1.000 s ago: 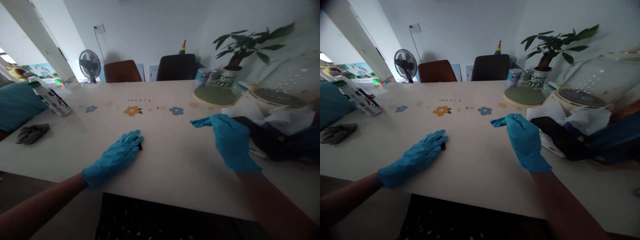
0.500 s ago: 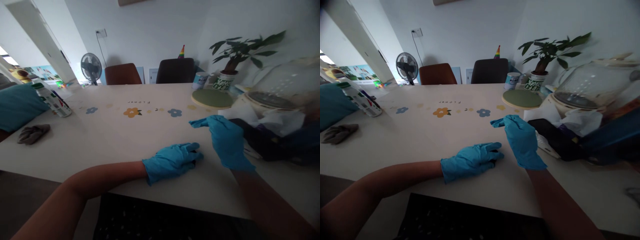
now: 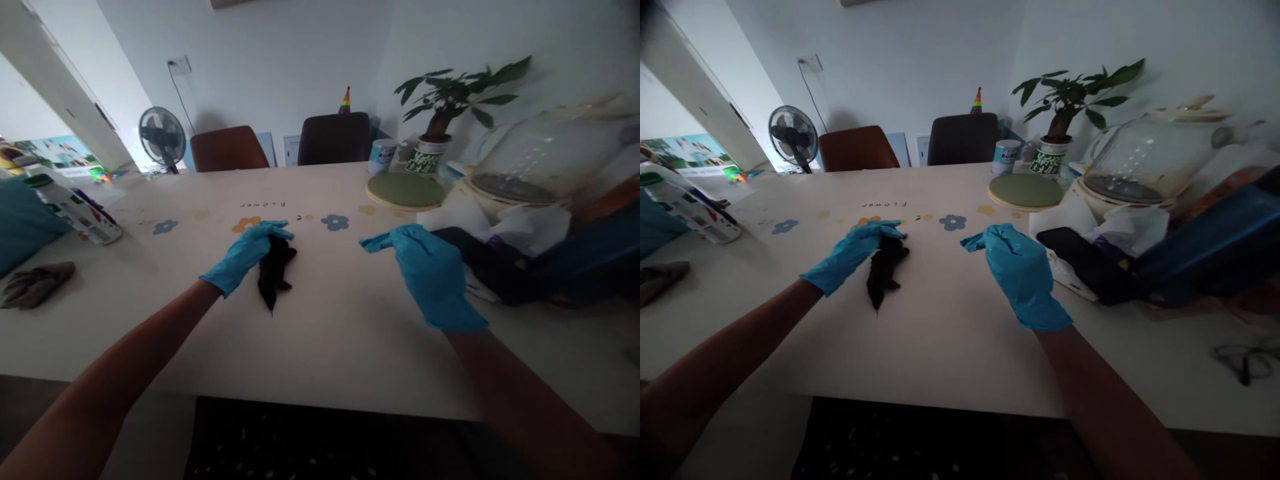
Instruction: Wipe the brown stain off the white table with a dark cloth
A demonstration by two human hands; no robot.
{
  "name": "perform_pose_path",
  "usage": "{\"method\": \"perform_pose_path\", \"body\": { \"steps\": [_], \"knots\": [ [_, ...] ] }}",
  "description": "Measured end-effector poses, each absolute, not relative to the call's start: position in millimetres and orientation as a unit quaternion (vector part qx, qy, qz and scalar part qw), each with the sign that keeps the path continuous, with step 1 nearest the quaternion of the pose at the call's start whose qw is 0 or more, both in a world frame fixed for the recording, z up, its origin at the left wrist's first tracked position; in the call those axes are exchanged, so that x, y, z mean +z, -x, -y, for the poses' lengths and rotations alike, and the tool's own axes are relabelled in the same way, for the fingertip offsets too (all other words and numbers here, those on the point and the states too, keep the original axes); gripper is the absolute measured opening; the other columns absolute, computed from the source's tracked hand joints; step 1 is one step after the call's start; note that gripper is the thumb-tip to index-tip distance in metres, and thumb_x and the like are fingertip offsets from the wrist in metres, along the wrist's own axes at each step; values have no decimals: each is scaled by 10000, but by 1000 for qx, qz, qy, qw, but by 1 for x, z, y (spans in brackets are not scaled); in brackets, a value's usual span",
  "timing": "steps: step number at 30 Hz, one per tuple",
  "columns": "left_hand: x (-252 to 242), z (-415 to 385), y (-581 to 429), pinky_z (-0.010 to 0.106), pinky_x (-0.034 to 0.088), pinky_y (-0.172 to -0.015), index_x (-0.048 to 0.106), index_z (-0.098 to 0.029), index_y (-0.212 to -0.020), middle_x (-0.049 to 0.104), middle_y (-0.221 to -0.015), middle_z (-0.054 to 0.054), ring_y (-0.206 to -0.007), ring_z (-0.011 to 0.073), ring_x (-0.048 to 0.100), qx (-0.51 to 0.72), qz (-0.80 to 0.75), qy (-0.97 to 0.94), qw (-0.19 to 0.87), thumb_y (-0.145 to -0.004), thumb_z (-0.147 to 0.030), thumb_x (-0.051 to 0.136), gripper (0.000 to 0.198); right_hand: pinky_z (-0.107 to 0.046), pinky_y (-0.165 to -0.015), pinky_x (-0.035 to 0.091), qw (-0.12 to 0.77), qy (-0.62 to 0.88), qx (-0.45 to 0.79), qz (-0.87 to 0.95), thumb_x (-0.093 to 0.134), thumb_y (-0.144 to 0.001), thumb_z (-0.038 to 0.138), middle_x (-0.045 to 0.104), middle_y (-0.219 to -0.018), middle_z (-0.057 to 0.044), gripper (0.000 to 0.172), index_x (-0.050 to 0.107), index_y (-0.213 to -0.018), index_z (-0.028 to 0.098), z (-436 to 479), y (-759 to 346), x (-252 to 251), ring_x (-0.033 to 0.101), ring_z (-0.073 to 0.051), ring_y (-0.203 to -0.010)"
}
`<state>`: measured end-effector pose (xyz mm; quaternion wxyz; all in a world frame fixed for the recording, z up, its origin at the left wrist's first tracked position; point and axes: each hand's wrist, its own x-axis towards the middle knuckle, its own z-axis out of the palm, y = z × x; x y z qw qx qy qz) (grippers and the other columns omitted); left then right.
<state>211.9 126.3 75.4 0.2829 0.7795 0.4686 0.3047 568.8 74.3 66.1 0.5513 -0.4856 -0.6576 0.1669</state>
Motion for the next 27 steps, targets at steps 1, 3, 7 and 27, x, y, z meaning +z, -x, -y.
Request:
{"method": "perform_pose_path", "body": {
  "steps": [1,3,7,27],
  "knots": [
    [73,-128,-201,546,464,-1592,858,-140,-1497,738,-1917,137,-1804,260,662,299,-505,-770,251,-1153,-147,433,547,-590,-1223,781,545,485,167,663,613,-1105,246,980,-1038,-31,345,850,-875,345,-73,-569,66,976,-330,-1153],
    [66,-128,-190,542,417,-1616,811,-163,-1612,702,-1956,120,-1857,246,600,283,-542,-762,214,-1204,-205,414,570,-589,-1224,782,533,486,161,674,595,-1114,244,993,-1089,-21,359,866,-898,339,-70,-568,66,980,-316,-1154],
    [49,-124,-205,592,268,-1665,688,-178,-1850,358,-2174,137,-2036,353,305,218,-566,-771,191,-1313,-468,502,638,-618,-1267,766,534,485,157,674,621,-1124,250,1002,-1162,-23,347,885,-928,361,-68,-568,65,980,-330,-1180],
    [12,-52,-380,619,515,-1570,594,-196,-1973,497,-2094,194,-1924,428,534,78,-274,-944,168,-1339,-271,462,652,-495,-1106,799,503,512,59,694,566,-1156,221,965,-1070,-33,363,808,-914,343,-85,-587,53,965,-303,-1090]
  ]
}}
